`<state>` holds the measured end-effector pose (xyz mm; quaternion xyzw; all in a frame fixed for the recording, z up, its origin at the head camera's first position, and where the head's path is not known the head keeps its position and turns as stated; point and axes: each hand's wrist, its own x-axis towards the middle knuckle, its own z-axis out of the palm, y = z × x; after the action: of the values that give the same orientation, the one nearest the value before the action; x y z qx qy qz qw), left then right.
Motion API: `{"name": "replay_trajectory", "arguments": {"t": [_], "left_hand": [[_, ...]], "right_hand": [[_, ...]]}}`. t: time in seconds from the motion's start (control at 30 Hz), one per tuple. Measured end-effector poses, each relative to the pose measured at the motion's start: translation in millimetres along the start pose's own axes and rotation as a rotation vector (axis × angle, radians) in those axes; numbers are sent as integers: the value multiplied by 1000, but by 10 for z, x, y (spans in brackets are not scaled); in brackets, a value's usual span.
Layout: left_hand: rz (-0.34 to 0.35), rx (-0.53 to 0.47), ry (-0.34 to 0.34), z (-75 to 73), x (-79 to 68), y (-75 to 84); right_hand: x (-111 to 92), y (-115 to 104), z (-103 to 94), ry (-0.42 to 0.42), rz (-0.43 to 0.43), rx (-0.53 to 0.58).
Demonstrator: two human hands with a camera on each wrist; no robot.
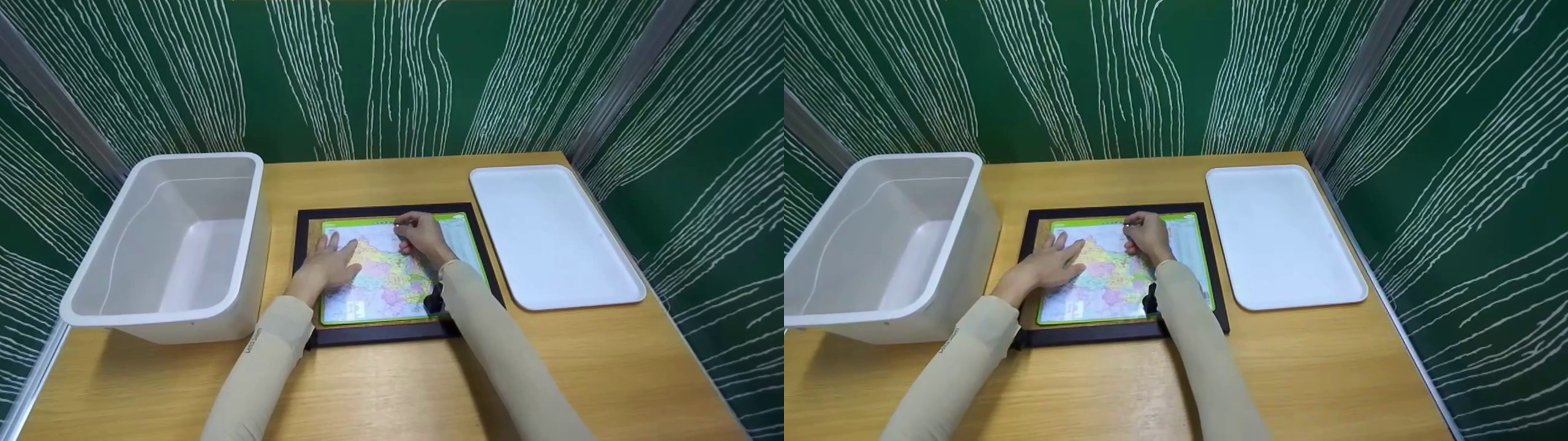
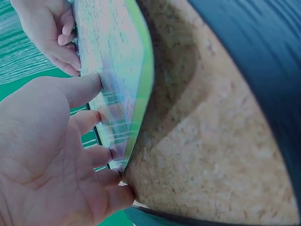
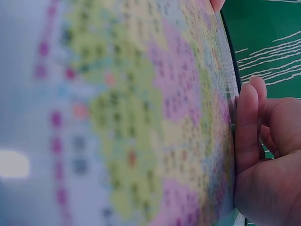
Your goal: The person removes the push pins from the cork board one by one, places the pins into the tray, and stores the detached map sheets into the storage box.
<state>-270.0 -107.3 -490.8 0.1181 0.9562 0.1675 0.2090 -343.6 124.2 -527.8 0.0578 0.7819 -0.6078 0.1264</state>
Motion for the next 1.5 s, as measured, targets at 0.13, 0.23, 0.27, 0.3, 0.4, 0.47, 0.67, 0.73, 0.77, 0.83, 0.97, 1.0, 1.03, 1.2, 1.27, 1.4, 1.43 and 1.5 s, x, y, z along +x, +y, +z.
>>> {"name": "replay_trajectory", "arguments": {"t": [0.13,0.23,0.27,0.3,0.4,0.47,0.67,0.73,0.77,0.83,0.97,1.0,1.03,1.2,1.27,1.4,1.43,1.5], "left_hand": [[2,-5,4,1,3,2],[3,1,5,1,1,0],[3,6,4,0,0,-1],[5,10,5,-1,-2,-1],[8,23,4,-6,-9,-1],[6,26,2,-8,-12,-1],[3,11,-2,-16,-16,4],[2,4,1,-14,-18,2],[2,4,2,-13,-19,1],[2,3,2,-13,-16,3],[-5,-3,-2,-5,-21,8],[-7,-6,-4,-3,-20,9],[-9,-6,-5,-5,-16,14],[-18,-10,-12,-14,-3,30],[-13,-6,-10,-20,-3,34],[-12,-5,-9,-25,-5,30],[-12,-5,-9,-24,-6,27],[-17,-10,-13,-19,-8,21]], "right_hand": [[14,6,-10,-2,8,3],[17,15,-20,-17,-6,18],[15,17,-23,-24,-15,28],[14,19,-25,-28,-24,33],[8,19,-23,-35,-43,46],[5,15,-20,-29,-42,38],[4,-17,-7,1,7,24],[-6,-26,6,6,8,24],[-11,-29,12,6,4,24],[-23,-38,17,9,-2,24],[-22,-38,33,14,2,16],[-18,-36,35,16,5,16],[-14,-37,32,16,3,14],[-1,-28,14,16,-8,0],[-5,-24,6,16,-31,11],[-9,-12,6,5,-67,40],[-9,-8,8,3,-70,43],[-7,1,16,1,-60,43]]}}
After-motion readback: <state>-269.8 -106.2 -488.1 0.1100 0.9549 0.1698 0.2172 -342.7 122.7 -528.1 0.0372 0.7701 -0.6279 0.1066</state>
